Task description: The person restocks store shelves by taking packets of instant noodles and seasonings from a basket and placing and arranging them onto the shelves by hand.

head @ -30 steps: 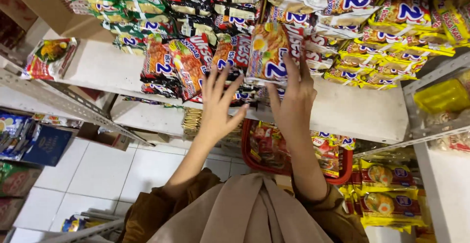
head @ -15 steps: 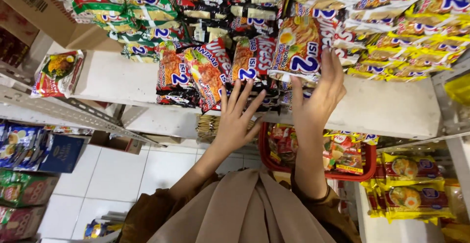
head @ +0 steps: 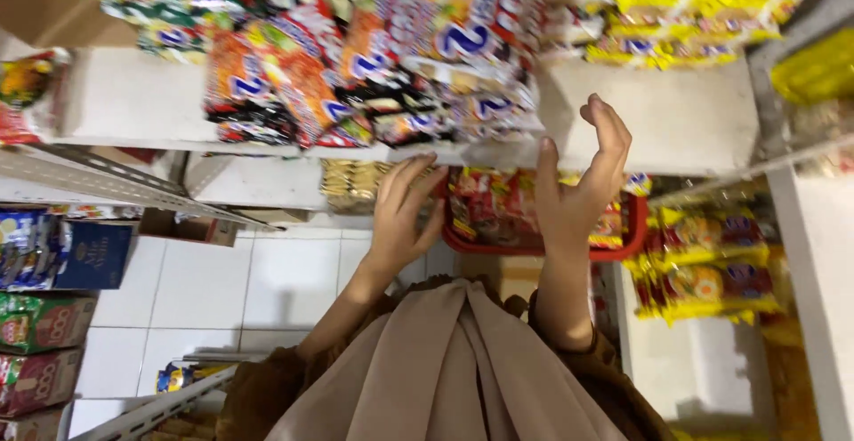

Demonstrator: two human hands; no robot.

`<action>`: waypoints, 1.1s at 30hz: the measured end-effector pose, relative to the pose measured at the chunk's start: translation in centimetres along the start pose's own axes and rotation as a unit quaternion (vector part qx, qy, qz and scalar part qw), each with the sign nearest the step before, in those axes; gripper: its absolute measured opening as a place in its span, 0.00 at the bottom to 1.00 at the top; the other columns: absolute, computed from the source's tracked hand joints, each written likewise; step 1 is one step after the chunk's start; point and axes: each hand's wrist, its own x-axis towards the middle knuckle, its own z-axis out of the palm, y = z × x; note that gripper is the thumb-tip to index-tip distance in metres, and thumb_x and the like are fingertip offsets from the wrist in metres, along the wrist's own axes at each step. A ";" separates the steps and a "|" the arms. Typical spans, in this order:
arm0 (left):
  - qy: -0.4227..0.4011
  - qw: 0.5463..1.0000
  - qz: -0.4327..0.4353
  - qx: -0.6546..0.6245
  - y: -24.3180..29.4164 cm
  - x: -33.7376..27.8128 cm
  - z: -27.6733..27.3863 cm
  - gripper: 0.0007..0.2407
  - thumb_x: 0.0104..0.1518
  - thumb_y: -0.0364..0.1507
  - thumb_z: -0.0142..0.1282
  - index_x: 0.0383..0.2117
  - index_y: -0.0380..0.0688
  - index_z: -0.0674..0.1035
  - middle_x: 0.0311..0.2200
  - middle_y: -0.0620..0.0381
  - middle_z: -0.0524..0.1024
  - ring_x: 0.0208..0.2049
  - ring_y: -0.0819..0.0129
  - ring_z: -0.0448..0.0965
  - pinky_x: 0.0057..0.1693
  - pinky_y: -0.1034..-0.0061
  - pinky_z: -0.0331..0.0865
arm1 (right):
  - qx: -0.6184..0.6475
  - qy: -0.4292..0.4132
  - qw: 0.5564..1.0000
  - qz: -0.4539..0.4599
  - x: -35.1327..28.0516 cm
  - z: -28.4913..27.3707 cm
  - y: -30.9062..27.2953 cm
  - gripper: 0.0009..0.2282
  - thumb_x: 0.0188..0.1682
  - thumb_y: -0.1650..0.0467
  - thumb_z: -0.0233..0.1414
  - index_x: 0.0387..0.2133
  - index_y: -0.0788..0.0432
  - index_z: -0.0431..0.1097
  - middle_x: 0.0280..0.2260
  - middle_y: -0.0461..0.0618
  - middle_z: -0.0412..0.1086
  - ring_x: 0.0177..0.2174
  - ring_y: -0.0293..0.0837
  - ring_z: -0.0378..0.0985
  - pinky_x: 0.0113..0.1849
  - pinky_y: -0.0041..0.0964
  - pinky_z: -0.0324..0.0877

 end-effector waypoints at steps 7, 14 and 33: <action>-0.189 0.959 -0.158 -0.137 2.9 -4.2 9.6 0.18 0.60 0.27 0.56 0.58 0.44 0.73 0.57 0.46 0.70 0.57 0.48 0.72 0.54 0.67 0.73 | -0.016 -0.074 0.979 0.189 -8.1 -8.6 13.6 0.14 0.54 0.78 0.58 0.53 0.62 0.71 0.45 0.54 0.74 0.42 0.46 0.75 0.47 0.39 0.71; -0.187 0.939 -0.204 -0.204 -1.2 -13.2 21.9 0.18 0.60 0.27 0.57 0.57 0.40 0.73 0.57 0.42 0.71 0.59 0.46 0.73 0.62 0.62 0.67 | 0.065 -0.207 0.926 0.310 -20.7 -10.9 26.8 0.14 0.53 0.71 0.56 0.51 0.63 0.71 0.45 0.52 0.76 0.44 0.42 0.79 0.45 0.35 0.72; 0.074 0.803 -0.525 -0.272 -21.4 -6.1 30.7 0.20 0.58 0.28 0.59 0.56 0.32 0.70 0.46 0.45 0.78 0.44 0.58 0.79 0.48 0.66 0.74 | 0.198 -0.356 0.819 0.405 -26.5 -5.8 23.0 0.19 0.54 0.66 0.53 0.58 0.59 0.67 0.48 0.51 0.75 0.44 0.45 0.77 0.46 0.37 0.71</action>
